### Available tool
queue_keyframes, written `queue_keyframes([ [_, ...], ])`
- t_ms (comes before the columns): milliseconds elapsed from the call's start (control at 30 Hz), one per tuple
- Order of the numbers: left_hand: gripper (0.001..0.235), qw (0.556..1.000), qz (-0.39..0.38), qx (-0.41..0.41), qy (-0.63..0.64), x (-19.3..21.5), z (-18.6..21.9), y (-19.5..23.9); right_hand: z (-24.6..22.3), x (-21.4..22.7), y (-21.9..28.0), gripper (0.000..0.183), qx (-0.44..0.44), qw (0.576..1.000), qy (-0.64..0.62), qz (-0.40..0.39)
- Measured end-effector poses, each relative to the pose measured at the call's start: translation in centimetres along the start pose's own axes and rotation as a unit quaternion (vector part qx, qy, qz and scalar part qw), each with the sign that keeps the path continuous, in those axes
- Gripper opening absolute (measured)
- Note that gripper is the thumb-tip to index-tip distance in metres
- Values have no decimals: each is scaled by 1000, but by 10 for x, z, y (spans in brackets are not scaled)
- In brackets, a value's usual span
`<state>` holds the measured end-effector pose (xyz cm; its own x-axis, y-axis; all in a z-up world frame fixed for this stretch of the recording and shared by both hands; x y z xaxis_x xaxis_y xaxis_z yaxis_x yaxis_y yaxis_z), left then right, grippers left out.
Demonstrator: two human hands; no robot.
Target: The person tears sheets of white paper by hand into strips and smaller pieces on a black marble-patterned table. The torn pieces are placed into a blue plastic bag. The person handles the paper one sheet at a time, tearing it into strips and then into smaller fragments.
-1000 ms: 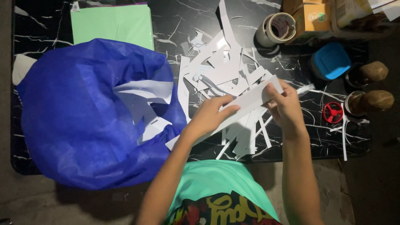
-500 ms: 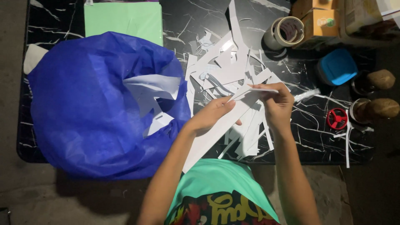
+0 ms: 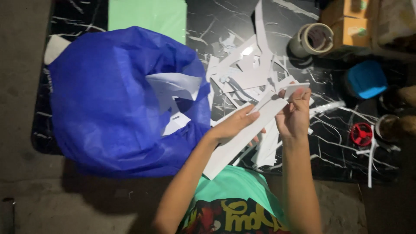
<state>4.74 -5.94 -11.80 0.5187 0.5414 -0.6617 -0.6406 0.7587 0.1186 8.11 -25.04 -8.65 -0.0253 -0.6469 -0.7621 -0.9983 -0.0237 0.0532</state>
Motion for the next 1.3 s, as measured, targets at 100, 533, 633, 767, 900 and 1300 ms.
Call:
queue_keyframes([
  [100, 45, 1000, 6, 9, -26, -7, -3, 1, 13, 9, -3, 18, 8, 998, 26, 49],
  [533, 36, 918, 227, -19, -326, -41, 21, 35, -45, 62, -54, 29, 176, 939, 276, 103],
  [633, 39, 942, 270, -47, -194, -17, 33, 43, -47, 45, -39, 33, 88, 940, 317, 91],
  [767, 42, 959, 224, -162, -67, 10, 40, 46, 1, 19, -17, 53, -149, 896, 416, 43],
  [900, 41, 962, 216, -167, -1, -23, 86, 65, 79, 10, 10, 50, -231, 861, 454, 6],
  [1300, 41, 960, 264, -60, -68, -17, 77, 89, 59, -67, -28, 56, -221, 955, 163, -108],
])
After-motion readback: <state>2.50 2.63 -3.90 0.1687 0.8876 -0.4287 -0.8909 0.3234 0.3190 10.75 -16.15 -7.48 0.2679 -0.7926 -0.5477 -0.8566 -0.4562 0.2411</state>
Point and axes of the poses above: each hand's wrist, its own y-axis away from the middle knuckle, its own x-axis out of the back of the hand, z = x × y, the point moved 1 cm from there along -y, towards the middle knuckle, and after that the axes turned 7 degrees about -z, right-handed, at the moved point
